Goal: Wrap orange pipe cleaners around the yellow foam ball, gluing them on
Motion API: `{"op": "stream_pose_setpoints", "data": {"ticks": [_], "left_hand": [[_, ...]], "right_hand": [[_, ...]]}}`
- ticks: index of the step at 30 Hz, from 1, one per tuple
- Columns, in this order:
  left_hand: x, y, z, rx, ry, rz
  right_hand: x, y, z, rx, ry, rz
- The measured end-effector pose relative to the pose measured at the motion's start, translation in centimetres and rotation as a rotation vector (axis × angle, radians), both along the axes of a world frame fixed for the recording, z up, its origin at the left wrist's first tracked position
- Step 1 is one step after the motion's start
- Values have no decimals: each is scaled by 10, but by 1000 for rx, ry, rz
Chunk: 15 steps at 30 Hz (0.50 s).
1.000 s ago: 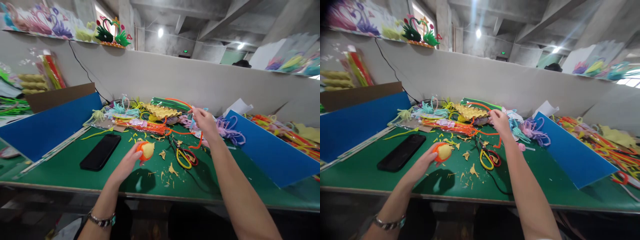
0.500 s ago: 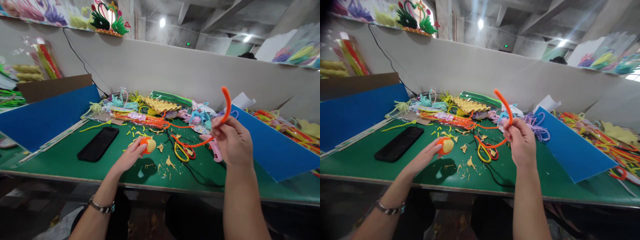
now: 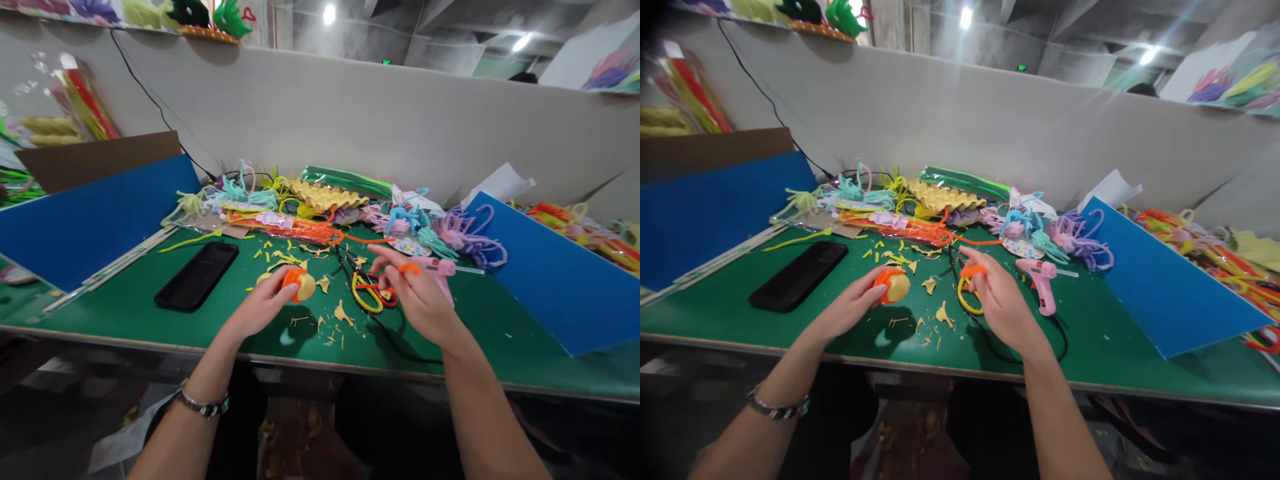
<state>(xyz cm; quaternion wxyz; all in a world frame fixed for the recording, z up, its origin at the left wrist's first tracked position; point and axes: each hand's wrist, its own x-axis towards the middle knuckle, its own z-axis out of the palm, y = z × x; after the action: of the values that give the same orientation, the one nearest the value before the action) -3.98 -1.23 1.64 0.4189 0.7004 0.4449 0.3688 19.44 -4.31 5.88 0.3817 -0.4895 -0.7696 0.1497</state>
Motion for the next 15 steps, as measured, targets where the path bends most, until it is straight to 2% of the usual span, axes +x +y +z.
{"op": "stream_pose_setpoints", "data": {"ticks": [3, 6, 11, 15], "left_hand": [[0, 0, 0, -8, 28, -1], [-1, 1, -2, -6, 27, 4], [-4, 2, -3, 8, 37, 56], [-7, 1, -1, -7, 61, 94]], "right_hand": [[-3, 2, -5, 106, -43, -53], [-12, 0, -8, 255, -329, -55], [-23, -9, -17, 263, -564, 48], [-28, -13, -31, 391, -687, 138]]}}
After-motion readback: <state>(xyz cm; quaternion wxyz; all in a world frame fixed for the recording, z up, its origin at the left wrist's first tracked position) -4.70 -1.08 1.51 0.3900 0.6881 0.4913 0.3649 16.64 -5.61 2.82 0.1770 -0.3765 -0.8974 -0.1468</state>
